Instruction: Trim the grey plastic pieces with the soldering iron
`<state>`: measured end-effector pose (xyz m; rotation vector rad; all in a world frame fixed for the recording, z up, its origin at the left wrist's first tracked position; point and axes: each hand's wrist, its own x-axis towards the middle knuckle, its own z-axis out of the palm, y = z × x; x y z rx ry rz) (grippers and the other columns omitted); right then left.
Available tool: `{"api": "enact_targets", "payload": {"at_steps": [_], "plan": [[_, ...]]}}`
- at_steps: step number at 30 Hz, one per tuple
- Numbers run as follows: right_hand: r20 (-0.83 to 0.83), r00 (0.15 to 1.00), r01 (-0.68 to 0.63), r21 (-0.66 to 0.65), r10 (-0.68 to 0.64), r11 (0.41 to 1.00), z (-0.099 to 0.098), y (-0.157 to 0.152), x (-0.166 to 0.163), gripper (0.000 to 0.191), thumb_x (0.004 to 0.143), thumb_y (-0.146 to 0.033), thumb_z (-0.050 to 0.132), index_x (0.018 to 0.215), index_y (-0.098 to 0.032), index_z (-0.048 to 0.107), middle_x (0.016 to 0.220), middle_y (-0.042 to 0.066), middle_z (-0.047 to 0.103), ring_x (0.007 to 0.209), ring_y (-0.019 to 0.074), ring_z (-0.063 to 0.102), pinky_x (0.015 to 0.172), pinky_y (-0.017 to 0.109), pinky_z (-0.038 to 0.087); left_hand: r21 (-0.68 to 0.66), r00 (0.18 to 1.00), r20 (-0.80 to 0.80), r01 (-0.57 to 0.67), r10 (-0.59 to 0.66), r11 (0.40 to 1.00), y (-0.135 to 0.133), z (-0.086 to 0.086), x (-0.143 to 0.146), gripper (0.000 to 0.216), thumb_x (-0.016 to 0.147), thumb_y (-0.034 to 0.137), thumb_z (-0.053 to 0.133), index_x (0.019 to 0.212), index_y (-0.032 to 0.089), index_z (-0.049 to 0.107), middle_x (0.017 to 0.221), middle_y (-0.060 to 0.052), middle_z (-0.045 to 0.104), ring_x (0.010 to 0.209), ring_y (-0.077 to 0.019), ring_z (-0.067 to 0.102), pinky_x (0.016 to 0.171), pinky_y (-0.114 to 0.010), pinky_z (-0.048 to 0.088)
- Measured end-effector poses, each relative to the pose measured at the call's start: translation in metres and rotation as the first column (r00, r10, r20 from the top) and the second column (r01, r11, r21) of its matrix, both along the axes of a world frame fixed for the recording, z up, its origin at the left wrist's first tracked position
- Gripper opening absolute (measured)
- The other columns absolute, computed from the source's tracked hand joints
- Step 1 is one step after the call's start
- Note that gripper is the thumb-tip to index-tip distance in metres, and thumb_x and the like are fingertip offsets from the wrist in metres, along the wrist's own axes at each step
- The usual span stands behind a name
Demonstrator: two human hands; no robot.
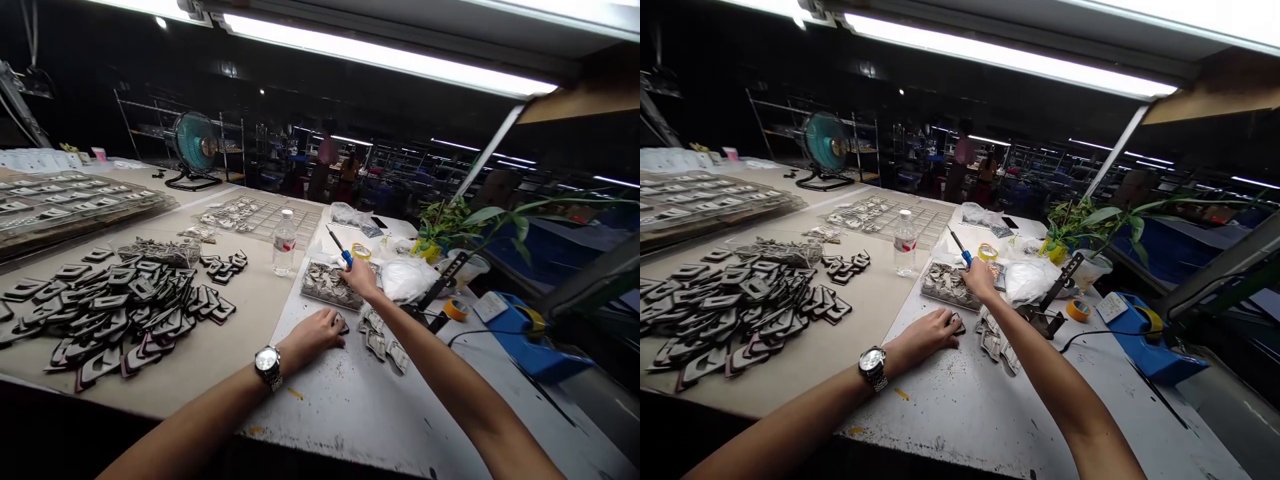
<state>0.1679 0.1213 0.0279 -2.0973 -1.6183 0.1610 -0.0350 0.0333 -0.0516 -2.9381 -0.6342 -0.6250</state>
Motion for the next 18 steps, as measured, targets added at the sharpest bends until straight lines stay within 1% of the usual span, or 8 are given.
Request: {"api": "enact_targets", "payload": {"at_steps": [3,5,8,10,12,14,16,18], "plan": [[-0.035,0.999,-0.003,0.032,0.004,0.999,-0.002,0.003,-0.002,0.018,0.085,-0.022,0.086,0.092,-0.02,0.07,0.098,0.012,0.078,0.102,0.0312,0.072,0.087,0.036,0.048,0.006,1.0,0.012,-0.015,0.015,1.0,-0.001,-0.003,0.004,0.034,0.108,0.044,0.07,0.127,0.016,0.066,0.112,-0.016,0.069,0.109,-0.0351,0.068,0.088,-0.043,0.058],[-0.097,0.995,-0.009,0.063,0.015,0.998,0.001,0.002,0.001,0.016,0.083,-0.02,0.085,0.085,-0.021,0.069,0.089,0.01,0.076,0.095,0.0289,0.072,0.085,0.035,0.049,0.035,1.0,-0.011,-0.029,0.03,0.999,-0.003,-0.003,0.003,0.035,0.108,0.043,0.07,0.128,0.015,0.066,0.112,-0.017,0.07,0.109,-0.0352,0.068,0.087,-0.043,0.057],[-0.239,0.97,-0.012,0.147,0.047,0.989,0.014,-0.009,0.018,0.017,0.083,-0.027,0.084,0.082,-0.021,0.068,0.082,0.006,0.073,0.084,0.0249,0.069,0.076,0.033,0.05,0.098,0.996,-0.084,-0.034,0.043,0.995,-0.006,-0.002,0.0,0.039,0.107,0.043,0.071,0.13,0.012,0.065,0.11,-0.017,0.071,0.105,-0.0346,0.069,0.085,-0.042,0.056],[-0.354,0.932,-0.003,0.222,0.083,0.975,0.024,-0.024,0.035,0.024,0.082,-0.037,0.086,0.083,-0.021,0.068,0.082,0.006,0.073,0.08,0.0235,0.067,0.071,0.032,0.049,0.123,0.992,-0.116,-0.027,0.042,0.992,-0.006,-0.001,-0.001,0.038,0.108,0.045,0.068,0.129,0.013,0.065,0.11,-0.017,0.072,0.102,-0.0341,0.069,0.082,-0.041,0.055],[-0.469,0.874,0.017,0.285,0.123,0.958,0.031,-0.045,0.052,0.034,0.078,-0.047,0.09,0.084,-0.021,0.068,0.082,0.006,0.071,0.077,0.022,0.064,0.067,0.032,0.048,0.117,0.993,-0.114,-0.017,0.03,0.993,-0.004,0.001,0.0,0.034,0.111,0.046,0.061,0.125,0.015,0.065,0.109,-0.017,0.072,0.097,-0.0334,0.07,0.078,-0.041,0.054],[-0.582,0.797,0.043,0.321,0.162,0.946,0.032,-0.068,0.067,0.046,0.07,-0.055,0.094,0.088,-0.02,0.07,0.081,0.005,0.069,0.072,0.019,0.059,0.062,0.031,0.044,0.086,0.994,-0.106,0.012,-0.003,0.996,0.0,0.006,0.003,0.033,0.114,0.047,0.054,0.119,0.017,0.067,0.106,-0.017,0.071,0.093,-0.0325,0.069,0.075,-0.041,0.054],[-0.691,0.699,0.07,0.323,0.185,0.944,0.028,-0.089,0.075,0.059,0.064,-0.062,0.096,0.099,-0.018,0.074,0.077,0.002,0.065,0.062,0.0143,0.05,0.055,0.03,0.037,0.062,0.99,-0.134,0.045,-0.036,0.997,0.005,0.011,0.006,0.034,0.116,0.046,0.051,0.114,0.017,0.068,0.105,-0.017,0.071,0.091,-0.032,0.07,0.073,-0.04,0.055],[-0.784,0.593,0.096,0.297,0.185,0.95,0.019,-0.105,0.077,0.069,0.062,-0.065,0.095,0.107,-0.017,0.076,0.068,-0.004,0.057,0.053,0.0101,0.037,0.049,0.028,0.027,0.067,0.978,-0.201,0.064,-0.05,0.996,0.01,0.017,0.01,0.032,0.116,0.042,0.051,0.111,0.017,0.07,0.106,-0.018,0.072,0.091,-0.0323,0.071,0.071,-0.04,0.055]]}}
